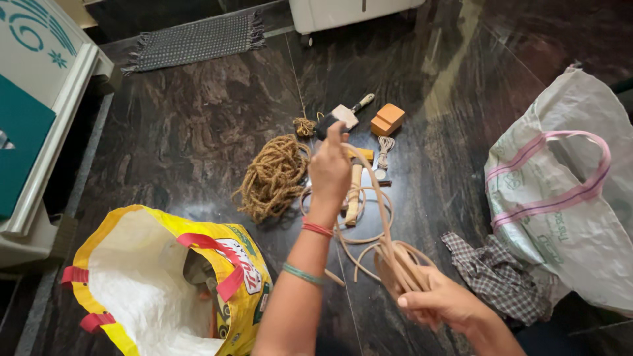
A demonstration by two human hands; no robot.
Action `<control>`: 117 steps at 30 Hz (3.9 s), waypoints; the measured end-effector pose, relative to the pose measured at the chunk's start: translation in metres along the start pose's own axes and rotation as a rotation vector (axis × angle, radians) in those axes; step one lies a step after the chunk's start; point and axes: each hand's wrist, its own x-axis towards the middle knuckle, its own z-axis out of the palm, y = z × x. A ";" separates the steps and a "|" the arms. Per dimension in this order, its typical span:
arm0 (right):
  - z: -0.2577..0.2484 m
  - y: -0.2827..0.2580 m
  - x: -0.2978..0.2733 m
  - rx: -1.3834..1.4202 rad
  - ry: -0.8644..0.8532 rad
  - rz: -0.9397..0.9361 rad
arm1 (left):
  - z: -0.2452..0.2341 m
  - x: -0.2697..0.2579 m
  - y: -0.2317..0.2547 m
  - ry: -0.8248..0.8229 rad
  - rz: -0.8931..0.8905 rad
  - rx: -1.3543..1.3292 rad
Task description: The person sits on the floor and coils a long rope by hand into a neat bundle. They repeatedly loop the rope and adjust the coils to keep them organized.
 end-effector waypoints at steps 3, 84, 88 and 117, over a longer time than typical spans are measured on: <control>-0.016 0.005 -0.010 0.171 -0.237 -0.132 | 0.030 -0.015 -0.014 -0.102 -0.047 0.060; -0.191 -0.032 -0.027 0.542 0.342 -0.803 | 0.011 -0.176 -0.192 0.323 -1.287 -0.798; -0.143 -0.029 0.007 0.456 0.377 -0.649 | 0.027 -0.143 -0.137 0.216 -0.635 -0.684; -0.124 -0.048 -0.086 0.745 -0.269 -1.234 | 0.085 -0.189 -0.059 -0.412 -0.594 -0.115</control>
